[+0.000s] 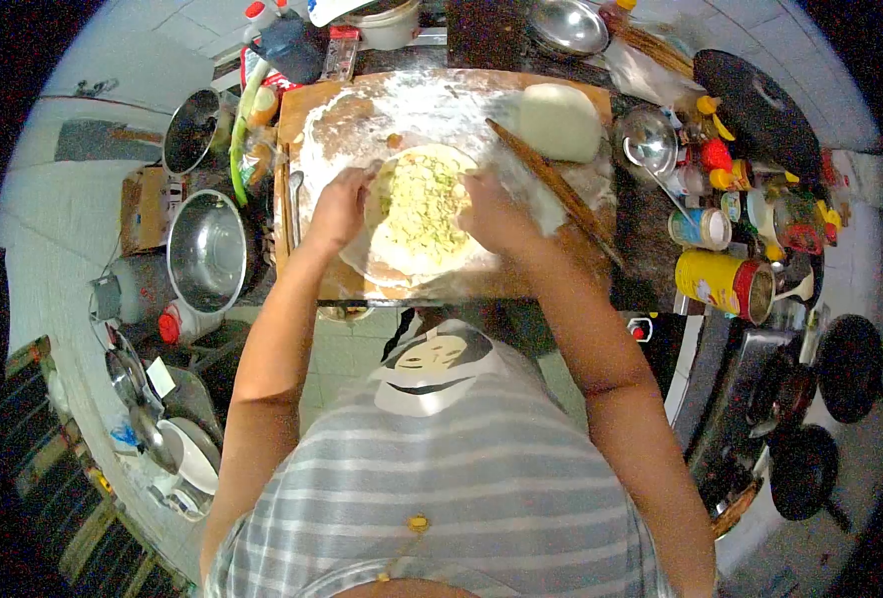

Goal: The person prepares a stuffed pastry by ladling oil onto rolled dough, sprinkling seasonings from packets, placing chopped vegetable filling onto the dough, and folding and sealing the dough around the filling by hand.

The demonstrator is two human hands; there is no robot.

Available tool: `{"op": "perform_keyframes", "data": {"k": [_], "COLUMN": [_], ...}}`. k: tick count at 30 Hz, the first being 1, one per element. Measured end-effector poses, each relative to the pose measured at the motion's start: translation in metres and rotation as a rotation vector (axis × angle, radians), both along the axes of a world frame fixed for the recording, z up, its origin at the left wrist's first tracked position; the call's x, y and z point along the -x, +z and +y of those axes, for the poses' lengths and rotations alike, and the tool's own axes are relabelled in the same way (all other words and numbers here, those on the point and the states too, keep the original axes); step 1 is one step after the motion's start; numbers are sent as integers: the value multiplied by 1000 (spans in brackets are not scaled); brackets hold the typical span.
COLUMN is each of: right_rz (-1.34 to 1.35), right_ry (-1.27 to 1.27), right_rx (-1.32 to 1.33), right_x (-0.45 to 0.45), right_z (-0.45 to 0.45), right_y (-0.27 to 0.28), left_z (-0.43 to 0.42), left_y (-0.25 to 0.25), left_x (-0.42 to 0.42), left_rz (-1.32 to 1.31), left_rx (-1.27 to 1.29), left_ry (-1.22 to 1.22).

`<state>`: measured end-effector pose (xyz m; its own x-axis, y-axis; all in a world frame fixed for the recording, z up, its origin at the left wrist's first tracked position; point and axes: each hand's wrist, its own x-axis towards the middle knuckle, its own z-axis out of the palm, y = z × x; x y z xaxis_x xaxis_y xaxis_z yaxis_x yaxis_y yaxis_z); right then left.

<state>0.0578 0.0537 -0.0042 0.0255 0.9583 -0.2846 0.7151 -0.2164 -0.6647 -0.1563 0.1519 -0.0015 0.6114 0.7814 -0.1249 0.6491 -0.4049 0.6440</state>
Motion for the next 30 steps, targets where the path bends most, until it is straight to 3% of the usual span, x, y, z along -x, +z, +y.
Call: {"op": "perform_keyframes", "data": {"k": [2,3,6,13,16,17,20,26,30], "right_rz": [-47,-46,-26,200,46,-16,-156,-85,-64], "right_ry": [-41,-56,-120,-86,80,84,83,50,10], "right_rx": [-44,-69,-52,91,44,57,83,58,-67], "right_x": [-1,-3,-5,-15,-13,-10,8,28,27], "right_z": [1,2,11,14,10,8,1,2,3], "right_y": [-15,-25,-22,-3,-7,-5,1,-13,-33], "left_z": [15,21,22,10,-11,-14,-31,-46,-39], "left_y": [-33,-54,-49,-26,-14,-15,-4,-7,-21], "left_x": [-1,-5,-13,-11,-5,0,9,-7,-13], "left_rz": [15,-184,36,-168,-147,-285,-177,37,25], "left_rx": [-176,39,-232,-142,-74,-102,232,22,-11], "left_ry": [70,188,17,-23,-121,-120,164,-37,-98]}}
